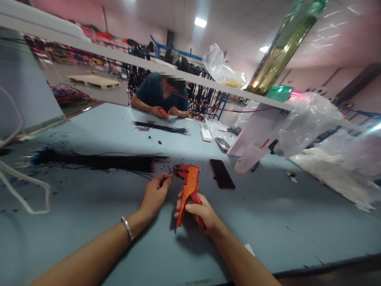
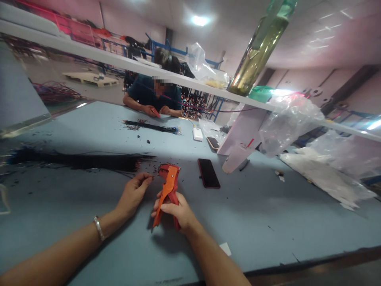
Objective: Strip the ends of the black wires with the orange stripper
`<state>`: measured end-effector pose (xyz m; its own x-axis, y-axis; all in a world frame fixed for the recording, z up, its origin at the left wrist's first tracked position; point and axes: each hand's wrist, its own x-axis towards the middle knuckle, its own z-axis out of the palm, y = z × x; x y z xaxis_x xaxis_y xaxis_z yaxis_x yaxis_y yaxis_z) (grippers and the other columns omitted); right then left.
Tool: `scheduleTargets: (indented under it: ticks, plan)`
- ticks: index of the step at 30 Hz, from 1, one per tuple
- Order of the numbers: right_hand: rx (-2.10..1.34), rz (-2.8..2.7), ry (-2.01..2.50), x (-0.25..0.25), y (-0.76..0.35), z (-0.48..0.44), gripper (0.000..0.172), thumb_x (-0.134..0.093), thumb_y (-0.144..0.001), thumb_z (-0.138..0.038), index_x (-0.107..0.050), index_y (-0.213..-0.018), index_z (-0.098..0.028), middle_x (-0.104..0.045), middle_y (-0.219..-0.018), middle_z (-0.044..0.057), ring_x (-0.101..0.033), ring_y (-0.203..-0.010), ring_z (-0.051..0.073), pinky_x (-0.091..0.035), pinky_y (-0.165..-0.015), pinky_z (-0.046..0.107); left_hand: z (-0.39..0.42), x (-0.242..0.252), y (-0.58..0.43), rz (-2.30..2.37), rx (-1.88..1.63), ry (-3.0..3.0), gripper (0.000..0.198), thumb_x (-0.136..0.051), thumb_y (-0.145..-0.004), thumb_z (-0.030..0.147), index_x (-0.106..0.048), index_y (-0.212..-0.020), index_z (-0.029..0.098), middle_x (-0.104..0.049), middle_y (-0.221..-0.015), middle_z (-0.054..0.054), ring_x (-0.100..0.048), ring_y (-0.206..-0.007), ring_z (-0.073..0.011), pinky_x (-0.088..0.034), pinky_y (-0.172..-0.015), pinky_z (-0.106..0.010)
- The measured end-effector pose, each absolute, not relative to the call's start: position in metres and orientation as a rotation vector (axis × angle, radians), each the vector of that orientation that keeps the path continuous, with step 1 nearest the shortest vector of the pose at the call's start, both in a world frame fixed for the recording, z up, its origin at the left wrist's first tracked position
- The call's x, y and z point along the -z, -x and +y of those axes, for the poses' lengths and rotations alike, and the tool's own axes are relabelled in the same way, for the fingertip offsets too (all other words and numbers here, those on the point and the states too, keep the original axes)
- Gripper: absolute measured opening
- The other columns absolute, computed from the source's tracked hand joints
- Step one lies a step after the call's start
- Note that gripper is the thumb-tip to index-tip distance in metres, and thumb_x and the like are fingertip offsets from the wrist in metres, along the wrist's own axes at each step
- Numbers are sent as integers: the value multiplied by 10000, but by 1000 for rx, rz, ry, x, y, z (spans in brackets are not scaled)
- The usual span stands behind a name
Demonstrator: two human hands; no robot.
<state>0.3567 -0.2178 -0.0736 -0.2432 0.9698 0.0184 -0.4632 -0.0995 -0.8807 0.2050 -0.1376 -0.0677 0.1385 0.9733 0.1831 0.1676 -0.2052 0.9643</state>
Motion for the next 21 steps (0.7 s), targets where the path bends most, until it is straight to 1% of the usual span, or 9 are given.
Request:
scheduleTargets:
  ticks: [4, 8, 11, 16, 21]
  plan:
    - [-1629, -929, 718, 73, -359, -215, 333, -697, -706, -249, -580, -988, -115, -667, -813, 65, -683, -681, 212, -550, -629, 335, -138, 67, -204, 1147, -1146, -1564, 253, -522, -771, 419, -580, -729, 176, -526, -647, 32, -470, -646, -138, -375, -618, -235]
    - [-1633, -913, 675, 75, -361, -212, 305, -672, -717, -241, -577, -980, -120, -669, -804, 63, -679, -656, 208, -546, -597, 327, -140, 63, -202, 1152, -1098, -1603, 303, -530, -749, 463, -540, -656, 175, -466, -588, 43, -420, -588, -124, -348, -567, -230]
    - [-1627, -910, 679, 76, -361, -212, 292, -662, -724, -231, -577, -980, -120, -670, -792, 61, -678, -652, 206, -543, -596, 321, -141, 61, -203, 1166, -1070, -1645, 319, -532, -737, 469, -522, -619, 173, -447, -566, 45, -400, -565, -117, -335, -552, -230]
    - [-1634, -920, 688, 74, -361, -213, 294, -667, -717, -235, -575, -971, -121, -665, -780, 55, -675, -639, 200, -546, -586, 315, -143, 59, -204, 1183, -1046, -1681, 310, -518, -724, 453, -503, -589, 175, -427, -544, 48, -388, -549, -112, -330, -538, -227]
    - [-1629, -918, 695, 74, -361, -213, 302, -669, -716, -234, -568, -977, -121, -664, -795, 60, -673, -642, 201, -550, -579, 318, -145, 59, -206, 1197, -1022, -1702, 243, -491, -678, 376, -453, -533, 185, -384, -504, 56, -359, -519, -102, -303, -506, -216]
